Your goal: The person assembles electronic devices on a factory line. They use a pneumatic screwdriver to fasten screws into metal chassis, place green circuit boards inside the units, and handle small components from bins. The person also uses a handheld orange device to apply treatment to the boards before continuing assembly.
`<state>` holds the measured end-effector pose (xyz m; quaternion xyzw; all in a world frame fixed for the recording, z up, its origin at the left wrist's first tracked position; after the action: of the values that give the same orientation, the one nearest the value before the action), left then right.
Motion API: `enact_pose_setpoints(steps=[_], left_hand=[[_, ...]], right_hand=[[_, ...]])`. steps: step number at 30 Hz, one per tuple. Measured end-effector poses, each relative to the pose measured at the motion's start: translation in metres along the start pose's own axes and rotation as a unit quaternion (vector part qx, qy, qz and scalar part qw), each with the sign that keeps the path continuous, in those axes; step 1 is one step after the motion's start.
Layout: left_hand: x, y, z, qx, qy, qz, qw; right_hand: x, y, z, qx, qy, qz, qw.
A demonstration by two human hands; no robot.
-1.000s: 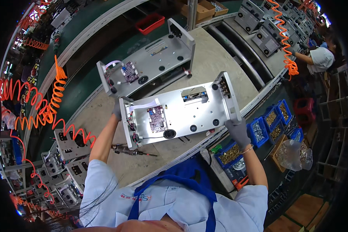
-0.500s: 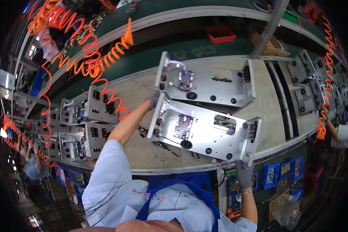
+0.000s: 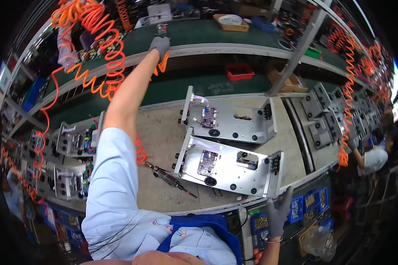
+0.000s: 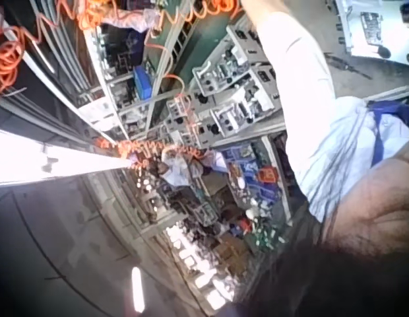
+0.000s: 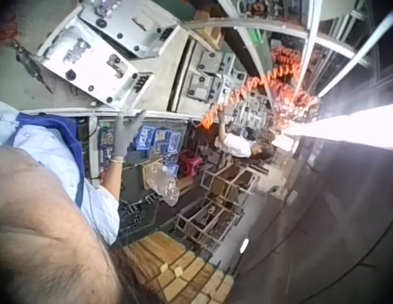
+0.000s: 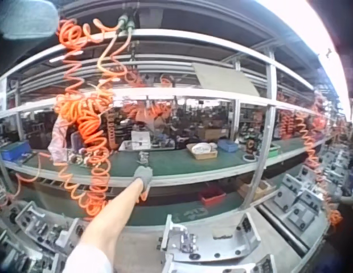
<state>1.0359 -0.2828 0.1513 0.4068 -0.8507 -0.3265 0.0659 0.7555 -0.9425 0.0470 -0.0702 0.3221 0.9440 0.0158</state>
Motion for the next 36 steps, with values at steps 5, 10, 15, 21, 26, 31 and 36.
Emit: enact_pose_setpoints(steps=[5, 10, 15, 21, 26, 31, 36], left_hand=[[0.111, 0.066, -0.139, -0.051, -0.332, 0.166, 0.927], [0.287, 0.209, -0.252, -0.129, -0.568, 0.087, 0.808], [0.397, 0.182, -0.271, -0.138, -0.719, 0.174, 0.659], [0.447, 0.102, -0.282, -0.088, -0.702, 0.314, 0.633], [0.499, 0.077, -0.280, -0.024, -0.666, 0.364, 0.651], [0.675, 0.045, -0.209, 0.102, -0.732, 0.364, 0.568], [0.826, -0.182, -0.040, -0.068, -0.540, 0.625, 0.560]], right_hand=[[-0.026, 0.004, 0.085, 0.007, 0.101, 0.008, 0.995], [-0.088, -0.025, 0.224, -0.087, 0.296, 0.024, 0.951], [-0.073, -0.024, 0.238, -0.262, 0.297, 0.405, 0.824], [0.054, 0.009, 0.149, -0.480, 0.081, 0.618, 0.617], [0.064, 0.044, 0.038, -0.413, -0.003, 0.487, 0.770], [0.063, 0.163, -0.050, 0.019, 0.129, 0.135, 0.982], [0.126, 0.168, -0.073, 0.125, 0.171, 0.135, 0.968]])
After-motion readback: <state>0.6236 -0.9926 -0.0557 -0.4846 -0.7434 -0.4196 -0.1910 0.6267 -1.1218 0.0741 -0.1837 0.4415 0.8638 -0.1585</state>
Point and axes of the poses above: each hand's wrist, its own x-axis away from the middle knuckle, its own y-axis out of the back of the hand, z = x × y, the point moved 5 cm from there along -x, towards the middle knuckle, and after that the axes turned 4 degrees about z, right-handed, at the moved point
